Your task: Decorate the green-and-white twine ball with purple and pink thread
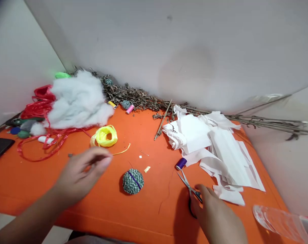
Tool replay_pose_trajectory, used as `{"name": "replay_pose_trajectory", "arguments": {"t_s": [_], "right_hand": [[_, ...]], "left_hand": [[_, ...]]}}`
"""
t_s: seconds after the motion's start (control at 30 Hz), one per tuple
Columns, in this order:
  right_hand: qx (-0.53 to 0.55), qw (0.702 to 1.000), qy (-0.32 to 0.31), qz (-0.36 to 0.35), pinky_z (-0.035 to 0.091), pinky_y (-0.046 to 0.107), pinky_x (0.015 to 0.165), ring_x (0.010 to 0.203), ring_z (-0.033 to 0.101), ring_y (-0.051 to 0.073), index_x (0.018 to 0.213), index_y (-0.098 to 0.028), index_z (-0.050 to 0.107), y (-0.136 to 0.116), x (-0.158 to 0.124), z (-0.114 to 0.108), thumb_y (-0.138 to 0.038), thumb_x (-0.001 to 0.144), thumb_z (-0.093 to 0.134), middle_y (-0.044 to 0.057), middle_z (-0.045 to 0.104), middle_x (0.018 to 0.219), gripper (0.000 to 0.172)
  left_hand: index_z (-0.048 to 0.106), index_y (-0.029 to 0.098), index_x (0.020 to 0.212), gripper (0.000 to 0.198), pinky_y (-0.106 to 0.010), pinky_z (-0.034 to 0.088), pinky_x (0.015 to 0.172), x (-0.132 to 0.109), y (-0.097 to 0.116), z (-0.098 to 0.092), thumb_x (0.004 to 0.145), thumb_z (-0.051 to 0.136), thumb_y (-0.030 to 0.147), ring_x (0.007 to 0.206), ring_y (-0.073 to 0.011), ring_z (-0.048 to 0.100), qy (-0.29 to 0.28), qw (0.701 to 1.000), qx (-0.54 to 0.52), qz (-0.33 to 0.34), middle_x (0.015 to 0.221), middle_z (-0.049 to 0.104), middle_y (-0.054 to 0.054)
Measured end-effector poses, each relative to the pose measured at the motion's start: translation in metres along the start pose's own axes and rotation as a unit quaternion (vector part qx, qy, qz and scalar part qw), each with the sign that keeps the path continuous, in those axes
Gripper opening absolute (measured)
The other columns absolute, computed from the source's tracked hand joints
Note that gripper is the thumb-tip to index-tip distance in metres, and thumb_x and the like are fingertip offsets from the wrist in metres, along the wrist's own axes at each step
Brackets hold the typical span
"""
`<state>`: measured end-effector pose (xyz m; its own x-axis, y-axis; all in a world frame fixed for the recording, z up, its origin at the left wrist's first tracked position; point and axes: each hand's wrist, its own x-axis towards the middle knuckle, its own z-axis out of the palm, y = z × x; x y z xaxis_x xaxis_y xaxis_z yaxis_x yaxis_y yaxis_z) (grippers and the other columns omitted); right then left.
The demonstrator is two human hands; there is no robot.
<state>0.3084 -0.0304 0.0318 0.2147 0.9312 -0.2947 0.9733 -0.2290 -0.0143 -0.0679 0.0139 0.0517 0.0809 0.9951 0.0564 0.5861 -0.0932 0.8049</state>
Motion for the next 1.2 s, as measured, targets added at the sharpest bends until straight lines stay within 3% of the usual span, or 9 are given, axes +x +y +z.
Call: {"name": "replay_pose_trajectory", "arguments": {"t_s": [0.1,0.23,0.33,0.43,0.67,0.8,0.87,1.0,1.2], "right_hand": [[-0.031,0.980,0.084,-0.179,0.047,0.034,0.065,0.097,0.067,0.028,0.120,-0.023,0.060,-0.080,0.038,-0.029,-0.035,0.092,0.044,0.010,0.067,0.122,0.035],[-0.071,0.917,0.122,-0.373,0.044,0.037,0.084,0.109,0.059,0.028,0.123,-0.013,0.059,-0.205,0.124,-0.049,-0.008,0.089,0.041,0.016,0.064,0.125,0.039],[-0.070,0.902,0.143,-0.401,0.037,0.039,0.095,0.121,0.049,0.029,0.127,-0.010,0.057,-0.267,0.181,-0.052,-0.003,0.090,0.039,0.019,0.061,0.129,0.041],[-0.056,0.893,0.156,-0.419,0.033,0.042,0.098,0.119,0.048,0.030,0.116,-0.008,0.062,-0.296,0.212,-0.055,-0.006,0.093,0.039,0.021,0.063,0.122,0.033],[0.067,0.898,0.181,-0.395,0.037,0.041,0.094,0.112,0.054,0.030,0.108,-0.010,0.064,-0.291,0.209,-0.066,-0.014,0.094,0.045,0.020,0.067,0.114,0.024],[0.185,0.898,0.162,-0.366,0.049,0.029,0.072,0.081,0.066,0.018,0.135,-0.012,0.041,-0.256,0.153,-0.054,-0.034,0.102,0.036,0.010,0.072,0.098,0.040],[0.407,0.842,0.065,-0.347,0.051,0.029,0.072,0.081,0.069,0.018,0.137,-0.016,0.039,-0.237,0.112,-0.040,-0.041,0.098,0.047,0.006,0.074,0.091,0.046],[0.503,0.800,-0.042,-0.324,0.051,0.029,0.070,0.080,0.070,0.019,0.117,-0.020,0.059,-0.211,0.046,-0.010,-0.042,0.091,0.060,0.005,0.075,0.090,0.034],[0.546,0.796,-0.033,-0.259,0.048,0.027,0.063,0.068,0.068,0.018,0.111,-0.020,0.055,-0.198,0.019,0.008,-0.045,0.091,0.059,0.001,0.073,0.074,0.032]], "left_hand": [[0.066,0.023,0.098,0.028,-0.027,0.047,0.063,0.017,-0.007,0.021,0.097,0.046,0.042,0.071,-0.0164,0.063,-0.138,0.990,0.015,0.018,0.085,0.070,0.000],[0.067,0.025,0.102,0.029,-0.027,0.045,0.070,0.020,-0.027,0.045,0.096,0.045,0.043,0.078,-0.0166,0.065,-0.212,0.974,0.015,0.080,0.090,0.070,-0.001],[0.067,0.025,0.104,0.034,-0.027,0.045,0.073,0.019,-0.037,0.048,0.097,0.042,0.047,0.083,-0.0176,0.066,-0.219,0.971,0.013,0.095,0.095,0.072,-0.002],[0.067,0.024,0.099,0.039,-0.026,0.044,0.071,0.022,-0.039,0.041,0.099,0.036,0.048,0.082,-0.0178,0.065,-0.193,0.978,0.009,0.079,0.091,0.072,-0.003],[0.065,0.023,0.104,0.033,-0.026,0.044,0.061,0.026,-0.042,0.042,0.096,0.042,0.046,0.068,-0.0159,0.061,-0.120,0.993,-0.009,0.001,0.086,0.070,-0.002],[0.042,0.024,0.137,0.051,-0.028,0.053,0.068,0.026,-0.049,0.048,0.090,0.056,0.039,0.074,-0.0139,0.063,-0.026,0.993,-0.104,-0.047,0.118,0.064,-0.008],[0.026,0.027,0.148,0.072,-0.028,0.055,0.065,0.026,-0.050,0.050,0.086,0.062,0.036,0.088,-0.0165,0.065,-0.003,0.987,-0.155,-0.052,0.137,0.053,-0.013],[0.028,0.031,0.150,0.078,-0.031,0.059,0.073,0.024,-0.046,0.050,0.082,0.065,0.027,0.097,-0.0200,0.068,-0.070,0.984,-0.162,0.014,0.139,0.056,-0.011],[0.051,0.032,0.139,0.051,-0.031,0.056,0.084,0.016,-0.040,0.047,0.089,0.057,0.031,0.095,-0.0200,0.070,-0.112,0.984,-0.099,0.095,0.116,0.073,-0.002]]}}
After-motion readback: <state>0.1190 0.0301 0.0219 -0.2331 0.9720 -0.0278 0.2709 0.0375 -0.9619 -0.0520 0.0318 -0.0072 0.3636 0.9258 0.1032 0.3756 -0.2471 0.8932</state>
